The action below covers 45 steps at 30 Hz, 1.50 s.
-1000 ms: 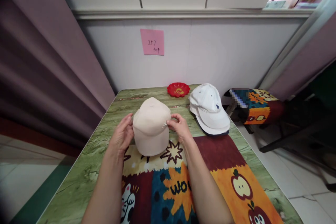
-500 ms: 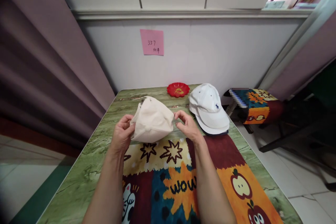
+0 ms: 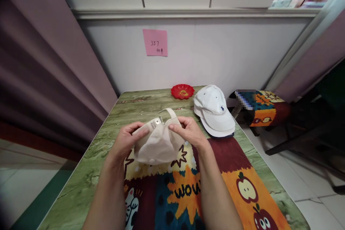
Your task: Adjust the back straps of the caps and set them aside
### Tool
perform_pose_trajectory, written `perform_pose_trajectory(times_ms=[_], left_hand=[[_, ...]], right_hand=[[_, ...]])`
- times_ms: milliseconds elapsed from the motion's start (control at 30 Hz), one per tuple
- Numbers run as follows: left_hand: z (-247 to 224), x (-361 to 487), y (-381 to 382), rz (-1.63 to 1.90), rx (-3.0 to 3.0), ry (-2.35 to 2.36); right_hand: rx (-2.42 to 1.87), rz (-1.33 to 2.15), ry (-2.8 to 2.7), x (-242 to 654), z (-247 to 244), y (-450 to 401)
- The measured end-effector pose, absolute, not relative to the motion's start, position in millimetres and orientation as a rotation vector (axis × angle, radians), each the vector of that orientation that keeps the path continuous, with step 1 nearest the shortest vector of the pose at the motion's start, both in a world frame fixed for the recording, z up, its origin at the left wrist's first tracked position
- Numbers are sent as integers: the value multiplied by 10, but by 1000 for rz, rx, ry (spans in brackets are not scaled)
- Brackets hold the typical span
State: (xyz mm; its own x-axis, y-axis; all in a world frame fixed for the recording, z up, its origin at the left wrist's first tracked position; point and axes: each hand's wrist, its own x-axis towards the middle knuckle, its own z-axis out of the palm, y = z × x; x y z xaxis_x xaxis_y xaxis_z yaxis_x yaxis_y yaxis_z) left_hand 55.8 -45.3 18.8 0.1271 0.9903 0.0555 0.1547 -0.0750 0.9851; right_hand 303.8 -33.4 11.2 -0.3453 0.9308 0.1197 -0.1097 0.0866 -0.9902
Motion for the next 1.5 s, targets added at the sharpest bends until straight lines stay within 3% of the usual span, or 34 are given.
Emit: perform_pose_trajectory(times_ms=[333,833,1100,1500], left_hand=[[391,567,-574,1247,1439,1208],[254,652,-521,1095,1270,1063],[243,734,-516,1156,1308,1021],[362,798,-521,1184,2089,1131]], right_hand=[[-806,1397,-1365,3145,325,-458],[-797,1447,-1088,3087,360,-473],[-990,1456,-1513,2717,278,-493],[-913,1623,-1347,2684,193,-440]])
